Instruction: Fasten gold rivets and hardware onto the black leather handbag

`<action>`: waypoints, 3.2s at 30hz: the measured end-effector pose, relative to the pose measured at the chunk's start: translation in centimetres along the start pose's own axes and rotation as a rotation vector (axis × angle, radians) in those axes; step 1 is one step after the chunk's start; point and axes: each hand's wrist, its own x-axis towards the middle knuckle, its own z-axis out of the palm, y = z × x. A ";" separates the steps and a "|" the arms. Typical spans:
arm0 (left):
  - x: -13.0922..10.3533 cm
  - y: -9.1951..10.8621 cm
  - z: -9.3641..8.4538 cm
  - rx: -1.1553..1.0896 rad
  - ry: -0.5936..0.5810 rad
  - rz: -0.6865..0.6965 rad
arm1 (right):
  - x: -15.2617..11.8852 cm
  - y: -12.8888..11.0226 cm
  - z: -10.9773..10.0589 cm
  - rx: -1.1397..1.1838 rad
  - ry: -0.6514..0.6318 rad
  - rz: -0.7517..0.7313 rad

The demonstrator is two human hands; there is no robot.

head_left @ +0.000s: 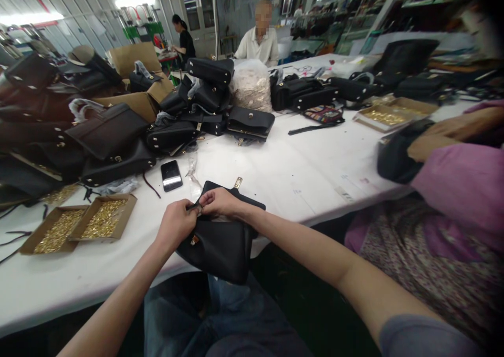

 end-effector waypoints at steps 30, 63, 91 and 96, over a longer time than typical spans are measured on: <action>-0.2 -0.6 -0.5 -0.137 -0.002 -0.024 | 0.0 -3.4 1.1 -0.193 0.092 0.189; 0.1 -2.7 -2.3 -0.395 -0.186 0.025 | -0.7 -4.7 2.1 -0.248 0.111 0.257; 0.2 -2.4 -1.0 -0.271 -0.050 0.097 | -2.2 -5.0 3.9 -0.227 0.158 0.357; 0.1 -2.6 -0.8 -0.277 -0.032 0.105 | -2.3 -4.9 3.6 -0.237 0.142 0.371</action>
